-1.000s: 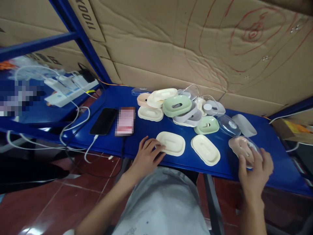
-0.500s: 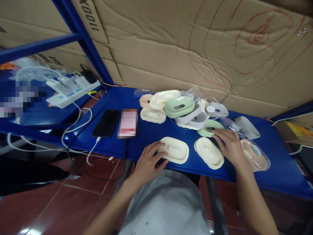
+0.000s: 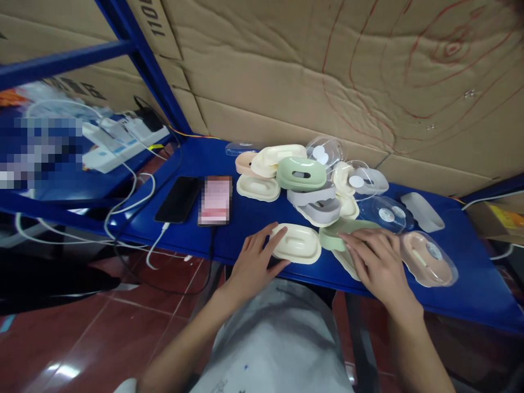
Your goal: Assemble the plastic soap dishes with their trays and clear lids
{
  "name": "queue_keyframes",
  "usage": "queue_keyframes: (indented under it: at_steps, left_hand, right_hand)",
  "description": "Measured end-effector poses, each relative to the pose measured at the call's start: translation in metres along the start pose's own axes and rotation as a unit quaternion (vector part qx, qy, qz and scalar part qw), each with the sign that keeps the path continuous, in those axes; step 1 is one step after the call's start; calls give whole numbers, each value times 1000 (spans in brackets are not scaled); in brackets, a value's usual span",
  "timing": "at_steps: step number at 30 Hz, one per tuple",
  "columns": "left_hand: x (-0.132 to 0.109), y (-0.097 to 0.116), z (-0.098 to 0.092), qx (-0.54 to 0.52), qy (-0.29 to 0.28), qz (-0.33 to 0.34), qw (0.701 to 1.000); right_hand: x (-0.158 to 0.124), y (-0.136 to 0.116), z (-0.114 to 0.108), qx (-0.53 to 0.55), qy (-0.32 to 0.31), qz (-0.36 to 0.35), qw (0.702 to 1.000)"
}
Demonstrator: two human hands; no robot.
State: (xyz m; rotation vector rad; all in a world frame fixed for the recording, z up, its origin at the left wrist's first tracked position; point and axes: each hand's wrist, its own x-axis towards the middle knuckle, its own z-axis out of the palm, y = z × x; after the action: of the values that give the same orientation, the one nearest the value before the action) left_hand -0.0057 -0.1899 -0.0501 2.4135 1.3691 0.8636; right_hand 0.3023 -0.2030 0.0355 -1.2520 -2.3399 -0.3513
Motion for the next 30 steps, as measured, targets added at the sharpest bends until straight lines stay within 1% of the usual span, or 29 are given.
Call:
queue_keyframes:
  at_steps: [2, 4, 6, 8, 11, 14, 17, 20, 25, 28, 30]
  left_hand:
    - [3, 1, -1, -11, -7, 8, 1000]
    - [2, 1, -1, -20, -13, 15, 1000]
    - [-1, 0, -3, -33, -19, 17, 999]
    - [-6, -1, -5, -51, -13, 18, 998]
    - [-10, -4, -10, -59, 4, 28, 998]
    - [-10, -6, -11, -34, -7, 60, 998]
    - [-8, -7, -8, -21, -6, 84, 996]
    - [-6, -8, -5, -22, 14, 80, 996]
    - [-5, -9, -5, -17, 22, 67, 997]
    - [-5, -10, -7, -14, 21, 73, 997]
    - [-5, -10, -9, -22, 23, 74, 997]
  right_hand:
    - [-2, -8, -4, 29, 12, 11, 999]
    - [-4, -23, 1, 68, 22, 12, 997]
    - [-5, -42, 13, 111, 26, 2, 994]
    - [-6, -59, 30, 149, 20, -11, 989]
    - [-4, -73, 52, 178, -3, -21, 984]
    - [1, -75, 64, 182, -25, -23, 983]
    - [7, -74, 69, 160, -53, -19, 986]
    - [12, -75, 70, 129, -74, -15, 989]
    - [22, -78, 67, 155, -80, -13, 985]
    - [10, -69, 60, 132, -85, -17, 987]
    - [-11, -55, 54, 87, -81, 27, 993]
